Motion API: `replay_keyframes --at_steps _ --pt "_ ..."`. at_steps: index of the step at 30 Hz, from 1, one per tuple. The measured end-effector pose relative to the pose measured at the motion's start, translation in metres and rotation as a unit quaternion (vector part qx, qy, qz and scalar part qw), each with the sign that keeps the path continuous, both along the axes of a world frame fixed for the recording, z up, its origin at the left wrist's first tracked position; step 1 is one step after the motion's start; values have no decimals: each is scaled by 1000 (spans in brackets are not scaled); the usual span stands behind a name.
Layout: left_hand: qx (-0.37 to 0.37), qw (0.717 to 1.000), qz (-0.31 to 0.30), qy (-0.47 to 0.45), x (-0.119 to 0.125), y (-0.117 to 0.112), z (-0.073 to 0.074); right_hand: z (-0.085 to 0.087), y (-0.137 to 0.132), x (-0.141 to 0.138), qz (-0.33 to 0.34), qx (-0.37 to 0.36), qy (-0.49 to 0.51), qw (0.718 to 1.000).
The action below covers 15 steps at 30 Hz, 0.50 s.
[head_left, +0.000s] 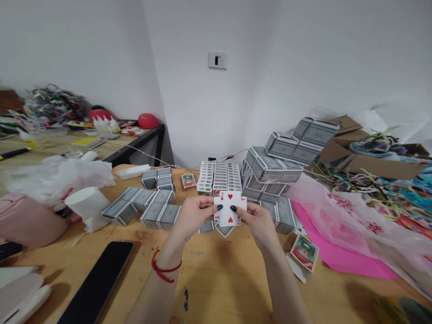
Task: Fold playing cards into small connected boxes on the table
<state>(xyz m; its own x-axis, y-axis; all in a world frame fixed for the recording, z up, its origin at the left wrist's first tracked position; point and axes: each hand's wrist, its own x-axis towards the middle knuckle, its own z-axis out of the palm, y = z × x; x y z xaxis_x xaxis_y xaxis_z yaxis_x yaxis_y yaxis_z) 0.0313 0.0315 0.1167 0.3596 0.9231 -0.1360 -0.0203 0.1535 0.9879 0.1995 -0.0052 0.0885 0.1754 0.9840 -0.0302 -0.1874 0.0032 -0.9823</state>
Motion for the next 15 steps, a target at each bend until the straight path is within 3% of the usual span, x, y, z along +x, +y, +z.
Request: replay_keyframes --at_steps 6,15 --pt "-70 986 -91 -117 -11 4 -1 0 -2 3 -2 0 0 1000" --pt "-106 975 -113 -159 -14 8 -6 6 -5 1 11 -2 5 1000"
